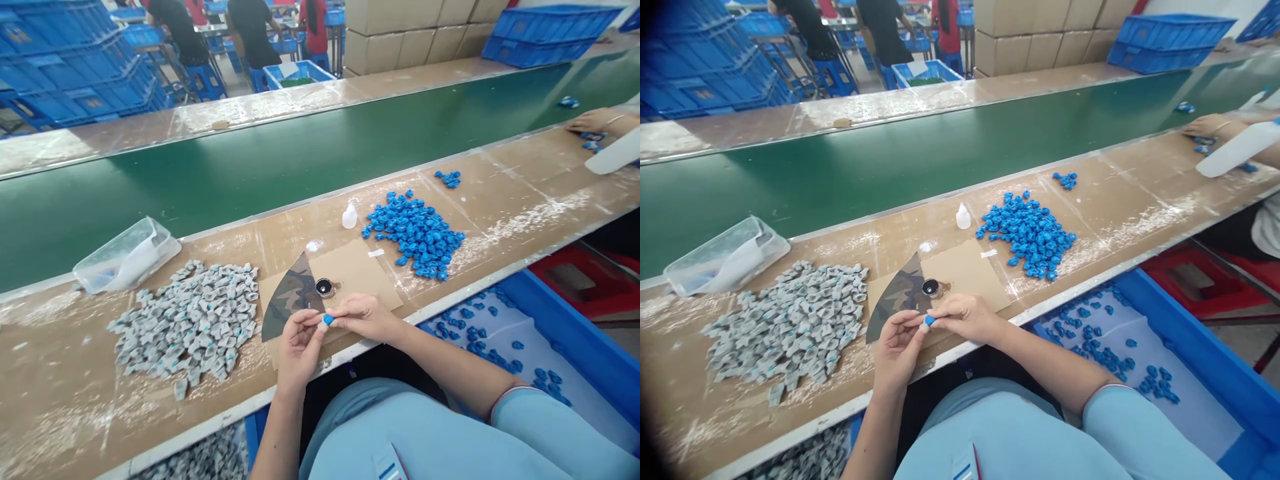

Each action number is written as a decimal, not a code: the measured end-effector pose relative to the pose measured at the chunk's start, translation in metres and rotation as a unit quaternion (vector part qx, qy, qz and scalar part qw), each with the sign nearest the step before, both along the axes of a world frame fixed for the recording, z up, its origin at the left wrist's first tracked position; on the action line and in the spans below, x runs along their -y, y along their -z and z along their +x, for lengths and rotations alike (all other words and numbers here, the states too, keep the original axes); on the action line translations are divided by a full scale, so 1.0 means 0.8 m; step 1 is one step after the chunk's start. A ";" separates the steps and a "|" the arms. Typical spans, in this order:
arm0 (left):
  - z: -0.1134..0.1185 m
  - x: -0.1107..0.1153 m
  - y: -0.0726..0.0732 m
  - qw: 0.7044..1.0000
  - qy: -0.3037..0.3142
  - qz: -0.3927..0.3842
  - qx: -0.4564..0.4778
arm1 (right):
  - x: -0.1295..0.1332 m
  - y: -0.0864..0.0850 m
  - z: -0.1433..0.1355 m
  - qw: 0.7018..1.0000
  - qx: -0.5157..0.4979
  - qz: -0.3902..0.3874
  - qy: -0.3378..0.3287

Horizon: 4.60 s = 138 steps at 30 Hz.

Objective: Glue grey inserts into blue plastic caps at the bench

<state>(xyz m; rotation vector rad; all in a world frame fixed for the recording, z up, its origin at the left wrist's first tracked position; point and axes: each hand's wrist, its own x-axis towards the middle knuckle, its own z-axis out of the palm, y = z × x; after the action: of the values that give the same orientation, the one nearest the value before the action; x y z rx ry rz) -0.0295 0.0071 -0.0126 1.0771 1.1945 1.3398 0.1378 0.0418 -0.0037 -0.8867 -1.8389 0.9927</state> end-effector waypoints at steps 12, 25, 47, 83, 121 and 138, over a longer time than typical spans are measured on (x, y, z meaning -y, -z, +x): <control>-0.047 -0.103 -0.034 0.986 -0.092 -0.003 -0.137 | -0.032 -0.010 0.130 0.881 0.355 0.102 0.294; -0.067 -0.158 -0.026 0.882 -0.139 -0.008 -0.450 | -0.041 0.028 0.141 0.868 0.370 0.102 0.316; -0.018 -0.028 -0.024 0.990 -0.096 -0.079 0.073 | -0.031 -0.012 0.058 0.997 0.029 -0.030 0.072; 0.002 -0.016 -0.003 0.975 -0.045 -0.130 0.176 | -0.057 -0.028 0.021 0.974 0.190 0.114 0.046; 0.000 -0.010 -0.008 0.991 0.033 -0.114 0.059 | -0.022 -0.014 0.001 0.996 0.063 0.064 -0.025; -0.046 -0.146 -0.028 0.978 -0.107 -0.100 -0.150 | -0.134 0.000 0.107 0.857 0.381 0.023 0.345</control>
<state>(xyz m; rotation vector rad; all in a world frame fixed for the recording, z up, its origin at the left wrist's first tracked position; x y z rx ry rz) -0.0660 0.1242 0.0098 1.0514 1.6720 1.2112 0.2231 0.1490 -0.0036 -1.9245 -1.8667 0.1159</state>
